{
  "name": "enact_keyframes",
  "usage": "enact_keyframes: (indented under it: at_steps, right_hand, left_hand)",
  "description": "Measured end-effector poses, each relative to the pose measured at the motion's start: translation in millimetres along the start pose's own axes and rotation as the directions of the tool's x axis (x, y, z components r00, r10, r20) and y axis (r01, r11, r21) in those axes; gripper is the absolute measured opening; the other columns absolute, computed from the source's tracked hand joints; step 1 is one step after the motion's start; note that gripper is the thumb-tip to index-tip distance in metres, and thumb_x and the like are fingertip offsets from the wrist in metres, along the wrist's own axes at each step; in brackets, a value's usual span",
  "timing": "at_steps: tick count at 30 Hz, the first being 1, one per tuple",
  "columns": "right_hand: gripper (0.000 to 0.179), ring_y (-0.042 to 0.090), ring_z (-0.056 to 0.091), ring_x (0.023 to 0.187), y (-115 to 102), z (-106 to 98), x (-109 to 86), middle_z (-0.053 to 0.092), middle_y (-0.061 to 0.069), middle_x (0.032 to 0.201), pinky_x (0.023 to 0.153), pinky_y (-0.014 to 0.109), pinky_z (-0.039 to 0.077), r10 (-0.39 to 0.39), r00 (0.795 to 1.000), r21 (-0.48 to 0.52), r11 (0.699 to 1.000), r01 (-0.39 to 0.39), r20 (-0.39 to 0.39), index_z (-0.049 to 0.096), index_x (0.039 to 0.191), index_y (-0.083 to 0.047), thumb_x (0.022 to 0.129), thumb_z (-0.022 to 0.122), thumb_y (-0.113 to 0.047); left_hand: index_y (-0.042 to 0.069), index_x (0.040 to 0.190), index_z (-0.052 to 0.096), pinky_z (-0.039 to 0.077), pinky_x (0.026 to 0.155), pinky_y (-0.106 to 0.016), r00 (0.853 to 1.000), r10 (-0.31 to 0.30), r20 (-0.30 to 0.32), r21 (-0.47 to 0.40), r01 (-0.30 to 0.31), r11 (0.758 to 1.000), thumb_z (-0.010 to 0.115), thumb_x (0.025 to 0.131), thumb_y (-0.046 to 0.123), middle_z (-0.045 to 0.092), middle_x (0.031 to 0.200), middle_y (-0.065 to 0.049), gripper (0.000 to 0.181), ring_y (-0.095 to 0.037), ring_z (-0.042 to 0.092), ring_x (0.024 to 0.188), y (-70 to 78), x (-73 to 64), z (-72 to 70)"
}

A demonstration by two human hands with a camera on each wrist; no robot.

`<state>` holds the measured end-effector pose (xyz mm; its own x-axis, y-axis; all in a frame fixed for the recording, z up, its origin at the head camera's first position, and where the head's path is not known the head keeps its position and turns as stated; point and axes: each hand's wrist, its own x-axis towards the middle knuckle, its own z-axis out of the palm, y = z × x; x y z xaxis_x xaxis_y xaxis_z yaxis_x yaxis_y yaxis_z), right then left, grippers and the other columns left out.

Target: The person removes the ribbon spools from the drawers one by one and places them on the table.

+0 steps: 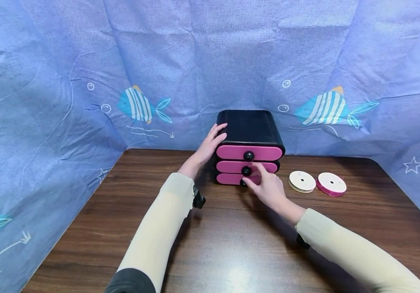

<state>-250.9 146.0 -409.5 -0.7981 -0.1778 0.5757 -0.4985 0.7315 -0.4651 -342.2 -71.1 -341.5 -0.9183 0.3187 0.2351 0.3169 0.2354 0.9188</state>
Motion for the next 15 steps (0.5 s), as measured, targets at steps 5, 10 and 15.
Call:
enact_keyframes:
  at_steps: [5, 10, 15]
  right_hand:
    - [0.035, 0.017, 0.069, 0.071, 0.0, 1.7, 3.5, 0.073, 0.004, 0.085, 0.057, 0.044, 0.049, 0.008, 1.0, 0.027, 1.0, -0.008, 0.001, 0.057, 0.114, -0.013, 0.086, 0.076, -0.024]
    - [0.034, 0.018, 0.07, 0.074, 0.3, 1.7, 4.4, 0.073, 0.006, 0.087, 0.059, 0.045, 0.05, 0.017, 1.0, 0.036, 0.999, -0.018, 0.013, 0.057, 0.113, -0.012, 0.087, 0.076, -0.023]
    - [0.034, 0.019, 0.07, 0.075, -0.8, 0.8, 4.1, 0.073, 0.007, 0.087, 0.062, 0.045, 0.051, 0.024, 0.999, 0.038, 0.999, -0.025, 0.024, 0.057, 0.114, -0.012, 0.087, 0.075, -0.023]
  left_hand:
    - [0.02, 0.151, 0.038, 0.011, 0.113, -0.051, 1.0, -0.004, 0.009, -0.009, 0.005, 1.0, 0.045, 0.1, 0.038, 0.003, 0.163, -0.004, 0.054, -0.02, 0.002, 0.147, 0.8, -0.2, -0.8]
    - [0.02, 0.15, 0.039, 0.011, 0.114, -0.05, 1.0, -0.004, 0.005, -0.011, 0.004, 1.0, 0.046, 0.1, 0.037, 0.004, 0.163, -0.006, 0.054, -0.021, 0.003, 0.147, 0.9, 0.1, -0.7]
    - [0.02, 0.15, 0.039, 0.01, 0.113, -0.051, 1.0, -0.004, -0.001, -0.003, 0.004, 1.0, 0.045, 0.099, 0.038, 0.004, 0.163, -0.007, 0.054, -0.022, 0.003, 0.147, 0.4, 0.7, 0.3]
